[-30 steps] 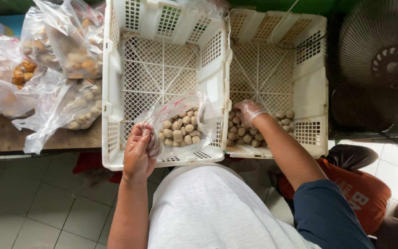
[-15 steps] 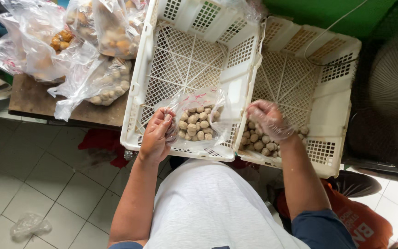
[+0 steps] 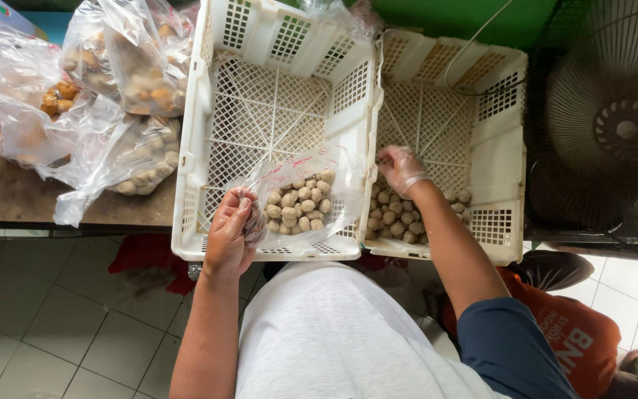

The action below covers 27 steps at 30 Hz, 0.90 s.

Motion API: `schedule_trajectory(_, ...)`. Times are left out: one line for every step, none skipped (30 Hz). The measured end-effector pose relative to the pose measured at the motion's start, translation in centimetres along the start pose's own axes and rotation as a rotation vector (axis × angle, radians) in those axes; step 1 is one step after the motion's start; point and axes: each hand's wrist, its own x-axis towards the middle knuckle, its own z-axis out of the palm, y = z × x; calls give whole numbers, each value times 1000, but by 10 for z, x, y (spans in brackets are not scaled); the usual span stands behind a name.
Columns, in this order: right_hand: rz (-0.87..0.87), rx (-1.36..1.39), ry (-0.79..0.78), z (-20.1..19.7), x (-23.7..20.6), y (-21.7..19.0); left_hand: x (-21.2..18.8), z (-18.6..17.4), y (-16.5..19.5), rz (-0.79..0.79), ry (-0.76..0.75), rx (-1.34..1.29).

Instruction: The person sits at a table and holds a clear plastic bag open with one hand while picking round meatballs one at a time from a plastic crate with the other gloved hand and dropping them into the bag. They continue filling the bag from the crate, then lift the filled bag and place it into the crate.

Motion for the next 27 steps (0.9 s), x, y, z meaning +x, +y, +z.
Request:
schedule_trajectory(-128, -104, 4, 7, -1, 1, -1, 0, 0, -16, 4, 7)
schedule_trajectory(-258, -207, 7, 14, -2, -2, -1, 0, 1, -30, 10, 15)
schedule_trajectory(-392, -307, 12, 19, -3, -6, 0, 0, 2, -42, 14, 27)
schedule_trajectory(-331, -271, -35, 23, -4, -10, 0, 0, 3, -40, 12, 30)
schedule_trajectory(-269, -233, -86, 26, -5, -15, 1, 0, 4, -41, 12, 34)
schedule_trajectory(-204, -195, -139, 28, -6, -19, 0, 0, 4, -46, 13, 37)
schedule_trajectory(-198, -177, -135, 28, -6, -21, -1, 1, 4, -51, 20, 33)
schedule_trajectory(-192, -161, -123, 29, -5, -22, 0, 2, 4, -52, 19, 28)
schedule_trajectory(-187, -148, -106, 29, -4, -21, 1, 2, 5, -50, 14, 23)
schedule_trajectory(-268, -121, -63, 30, -2, -19, 2, 2, 5, -40, -3, 25)
schedule_trajectory(-349, -96, -26, 31, 0, -16, 3, 2, 5, -31, -14, 23)
schedule_trajectory(-428, -70, 5, 31, 1, -11, 2, 2, 4, -25, -19, 19)
schedule_trajectory(-318, -240, -94, 30, 2, -8, 1, 1, 4, -32, -13, 23)
schedule_trajectory(-205, -409, -189, 28, 3, -4, 1, 1, 4, -38, -7, 28)
schedule_trajectory(-90, -575, -281, 25, 4, -1, 1, 0, 4, -43, -3, 35)
schedule_trajectory(-37, -267, -122, 20, 4, 5, 1, 0, 3, -41, 2, 38)
schedule_trajectory(16, 42, 39, 14, 1, 8, 1, -1, 2, -37, 5, 43)
schedule_trajectory(127, 315, 107, 5, -2, 7, 2, -1, 2, -30, 6, 48)
schedule_trajectory(234, 587, 172, -6, -7, 4, 3, -2, 3, -21, -12, 34)
schedule_trajectory(115, 764, 148, -16, -14, -1, 4, -2, 2, -15, -27, 17)
schedule_trajectory(0, 939, 118, -24, -26, -8, 3, -2, 2, -16, -38, 0)
schedule_trajectory(-115, 1112, 86, -29, -37, -19, 3, -2, 2, -18, -24, 2)
schedule_trajectory(-173, 1117, 13, -30, -49, -32, 3, -2, 2, -21, -13, 6)
schedule_trajectory(-228, 1122, -57, -27, -61, -48, 3, -2, 2, -27, -4, 12)
schedule_trajectory(-345, 1139, -220, -23, -71, -63, 2, -2, 1, -27, 2, 11)
schedule_trajectory(-462, 1149, -379, -17, -79, -77, 2, -2, 1, -28, 4, 12)
schedule_trajectory(-458, 979, -415, -11, -85, -89, 2, -2, 2, -31, 2, 14)
